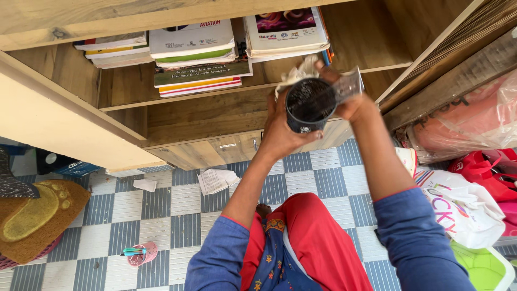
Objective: The person wipes down various small items including a ruler, a small blue cap, and a decorative black cup with a white cloth while sitting in front of a shelf.
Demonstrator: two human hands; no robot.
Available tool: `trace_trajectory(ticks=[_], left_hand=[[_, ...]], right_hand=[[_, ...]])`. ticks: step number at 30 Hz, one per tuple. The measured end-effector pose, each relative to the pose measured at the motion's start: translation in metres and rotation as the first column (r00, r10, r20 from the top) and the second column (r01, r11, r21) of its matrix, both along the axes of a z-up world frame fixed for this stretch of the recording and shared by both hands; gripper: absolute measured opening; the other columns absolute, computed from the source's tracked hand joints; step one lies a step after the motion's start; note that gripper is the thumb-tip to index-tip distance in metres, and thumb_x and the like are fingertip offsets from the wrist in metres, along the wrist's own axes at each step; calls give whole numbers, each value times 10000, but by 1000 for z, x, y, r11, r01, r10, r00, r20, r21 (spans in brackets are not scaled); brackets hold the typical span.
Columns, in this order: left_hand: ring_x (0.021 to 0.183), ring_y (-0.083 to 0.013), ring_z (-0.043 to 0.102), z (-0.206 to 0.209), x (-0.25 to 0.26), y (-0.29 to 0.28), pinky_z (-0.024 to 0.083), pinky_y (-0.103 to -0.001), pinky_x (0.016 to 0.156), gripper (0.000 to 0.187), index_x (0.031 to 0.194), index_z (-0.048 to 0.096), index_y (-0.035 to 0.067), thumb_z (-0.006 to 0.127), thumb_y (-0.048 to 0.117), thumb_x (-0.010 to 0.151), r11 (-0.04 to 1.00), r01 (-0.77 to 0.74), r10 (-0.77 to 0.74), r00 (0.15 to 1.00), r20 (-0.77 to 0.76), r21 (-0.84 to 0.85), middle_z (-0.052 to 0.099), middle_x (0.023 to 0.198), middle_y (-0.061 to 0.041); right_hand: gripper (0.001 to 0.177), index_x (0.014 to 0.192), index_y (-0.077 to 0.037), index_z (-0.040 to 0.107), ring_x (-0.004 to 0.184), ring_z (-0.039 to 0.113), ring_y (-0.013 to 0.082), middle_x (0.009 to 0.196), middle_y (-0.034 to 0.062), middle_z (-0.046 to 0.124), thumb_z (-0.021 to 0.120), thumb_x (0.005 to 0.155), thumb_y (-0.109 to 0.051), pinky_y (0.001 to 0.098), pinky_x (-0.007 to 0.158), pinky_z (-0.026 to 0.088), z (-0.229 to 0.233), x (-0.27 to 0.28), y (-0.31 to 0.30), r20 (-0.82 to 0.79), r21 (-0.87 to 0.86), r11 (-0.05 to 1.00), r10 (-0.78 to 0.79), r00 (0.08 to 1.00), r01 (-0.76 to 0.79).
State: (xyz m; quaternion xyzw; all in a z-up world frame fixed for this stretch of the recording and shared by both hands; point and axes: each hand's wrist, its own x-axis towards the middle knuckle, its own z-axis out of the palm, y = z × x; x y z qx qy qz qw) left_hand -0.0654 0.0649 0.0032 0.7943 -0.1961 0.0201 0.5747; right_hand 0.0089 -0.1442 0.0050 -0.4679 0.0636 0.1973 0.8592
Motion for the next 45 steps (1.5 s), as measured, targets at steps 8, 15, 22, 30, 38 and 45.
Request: trace_trajectory(ticks=[8, 15, 22, 30, 38, 45], left_hand=[[1497, -367, 358, -27, -9, 17, 362, -503, 1244, 1181, 1520, 380, 121, 1032, 267, 547, 997, 76, -77, 994, 83, 13, 360, 1549, -93], [1550, -374, 293, -50, -13, 29, 420, -464, 1172, 1196, 1526, 364, 112, 1025, 298, 547, 999, 24, -21, 997, 74, -44, 90, 1668, -167], [1516, -329, 386, -52, -12, 47, 429, -446, 1174, 1143, 1514, 390, 118, 993, 332, 567, 996, -23, 22, 1000, -9, -87, 74, 1696, -142], [1574, -368, 250, -45, -18, 58, 399, -467, 1266, 1077, 1483, 445, 85, 1019, 285, 593, 997, -73, 75, 989, 125, -23, 108, 1697, -150], [1495, -365, 373, -42, -19, 57, 456, -455, 1201, 1151, 1512, 365, 76, 994, 331, 581, 994, -111, 113, 990, 85, -24, 195, 1630, -178], [1401, -370, 469, -40, -15, 50, 476, -474, 1156, 1117, 1496, 370, 69, 990, 309, 600, 987, -161, 161, 981, 105, -16, 348, 1504, -178]], right_hand=[[303, 1262, -38, 663, 853, 741, 174, 1018, 89, 742, 641, 1012, -208, 303, 753, 638, -100, 22, -4, -74, 48, 999, 5, 997, -2], [245, 1243, -39, 640, 947, 736, 199, 1121, 110, 733, 661, 1027, -152, 326, 829, 629, -155, 7, -8, 65, 213, 977, -9, 998, -5], [168, 1124, -83, 653, 829, 711, 204, 1009, 69, 722, 544, 1039, -179, 366, 631, 571, -230, 21, -27, -41, 66, 931, -357, 933, 359], [250, 1168, -83, 620, 875, 673, 221, 1062, 102, 663, 495, 1027, -245, 384, 706, 531, -286, 63, -9, -164, -66, 901, -434, 886, 429], [362, 1231, -59, 541, 985, 612, 311, 1217, 208, 500, 568, 974, -313, 426, 869, 510, -276, 82, 23, 42, -500, 531, -774, 631, 684], [414, 1261, -70, 547, 1062, 551, 349, 1257, 217, 443, 693, 875, -41, 436, 946, 482, -252, 50, 8, 508, -762, 207, -396, 765, 613]])
